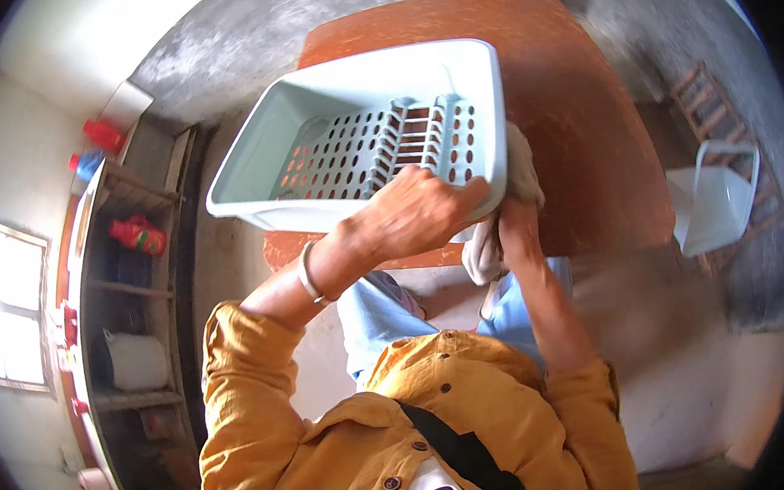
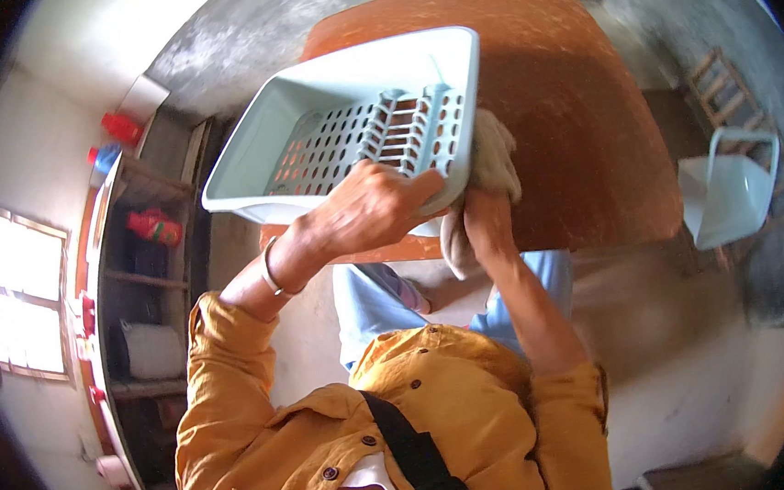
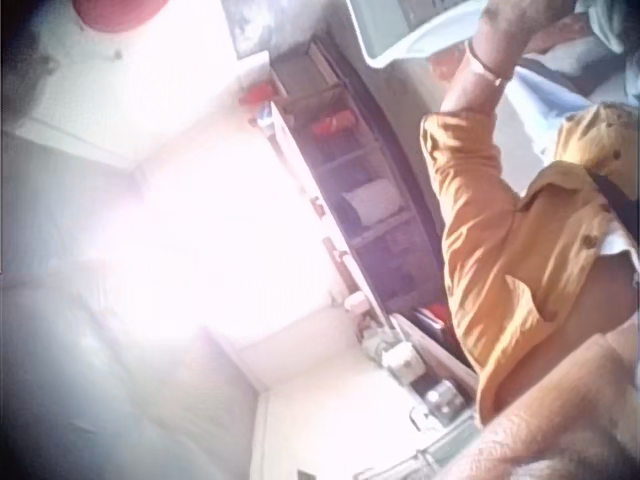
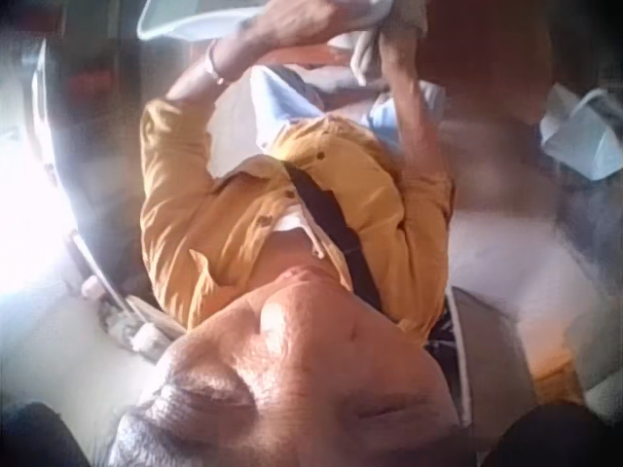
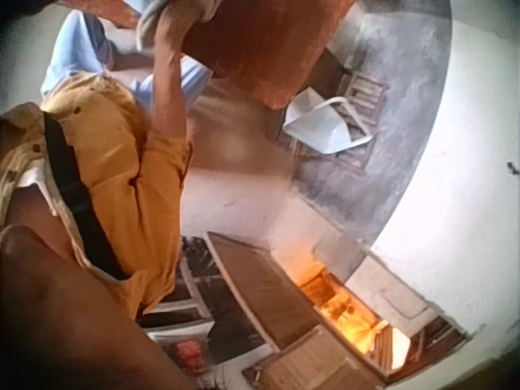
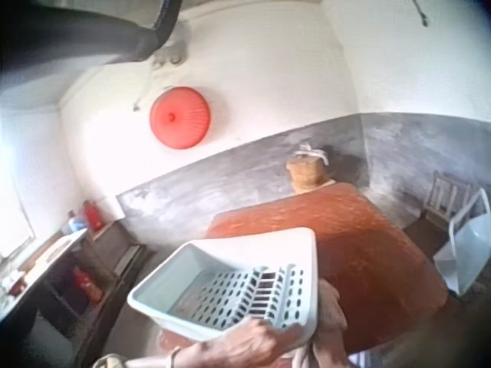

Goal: The person cleans a light blue plastic dish rack using a grey cloth. They wipe the interior surfaces, the perforated bottom, and the raised grid structure. The person also wipes the exterior sides and the bottom of the rack, turning it over to reach all surfaces.

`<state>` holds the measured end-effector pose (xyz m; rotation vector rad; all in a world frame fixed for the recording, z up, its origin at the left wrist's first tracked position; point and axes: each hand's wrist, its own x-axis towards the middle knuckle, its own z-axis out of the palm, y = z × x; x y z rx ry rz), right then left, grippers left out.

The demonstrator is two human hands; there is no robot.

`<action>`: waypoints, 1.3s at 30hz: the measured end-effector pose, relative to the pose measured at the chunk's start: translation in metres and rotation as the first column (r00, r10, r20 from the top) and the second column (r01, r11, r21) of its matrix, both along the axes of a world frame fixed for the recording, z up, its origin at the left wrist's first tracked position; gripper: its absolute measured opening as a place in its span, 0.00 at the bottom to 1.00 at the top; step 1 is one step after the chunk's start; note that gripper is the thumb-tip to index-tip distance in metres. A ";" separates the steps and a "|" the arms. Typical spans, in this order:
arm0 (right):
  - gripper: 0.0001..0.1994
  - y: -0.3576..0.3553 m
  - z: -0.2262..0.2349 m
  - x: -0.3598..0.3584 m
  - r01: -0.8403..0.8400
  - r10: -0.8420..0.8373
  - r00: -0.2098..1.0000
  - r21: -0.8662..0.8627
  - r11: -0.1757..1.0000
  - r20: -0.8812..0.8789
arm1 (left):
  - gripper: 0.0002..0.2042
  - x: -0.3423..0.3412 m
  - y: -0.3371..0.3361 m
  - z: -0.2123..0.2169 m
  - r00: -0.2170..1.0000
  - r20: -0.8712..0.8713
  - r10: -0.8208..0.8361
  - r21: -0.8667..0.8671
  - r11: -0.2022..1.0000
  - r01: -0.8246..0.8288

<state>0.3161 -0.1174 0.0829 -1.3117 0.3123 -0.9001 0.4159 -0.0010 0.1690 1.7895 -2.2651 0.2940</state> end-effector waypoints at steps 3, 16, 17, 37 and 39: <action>0.25 0.023 -0.003 -0.018 0.044 -0.046 0.999 -0.084 0.995 -0.018 | 0.06 0.002 -0.006 0.009 0.992 -0.118 -0.037 -0.025 0.999 0.034; 0.19 -0.043 0.011 0.040 -0.207 0.183 0.971 0.165 0.964 0.151 | 0.09 -0.003 0.031 -0.014 0.949 -0.166 -0.267 -0.013 0.963 0.268; 0.19 -0.044 0.008 0.039 -0.192 0.166 0.974 0.174 0.966 0.153 | 0.09 0.001 0.034 -0.015 0.946 -0.188 -0.263 0.017 0.962 0.271; 0.28 0.033 -0.086 0.026 0.263 -0.264 0.965 0.020 0.964 0.004 | 0.34 -0.010 -0.011 0.005 0.599 -0.719 0.352 0.328 0.932 -0.154; 0.27 0.021 -0.078 0.036 0.229 -0.242 0.961 0.110 0.967 0.132 | 0.34 -0.008 -0.001 0.006 0.622 -0.712 0.324 0.311 0.941 -0.134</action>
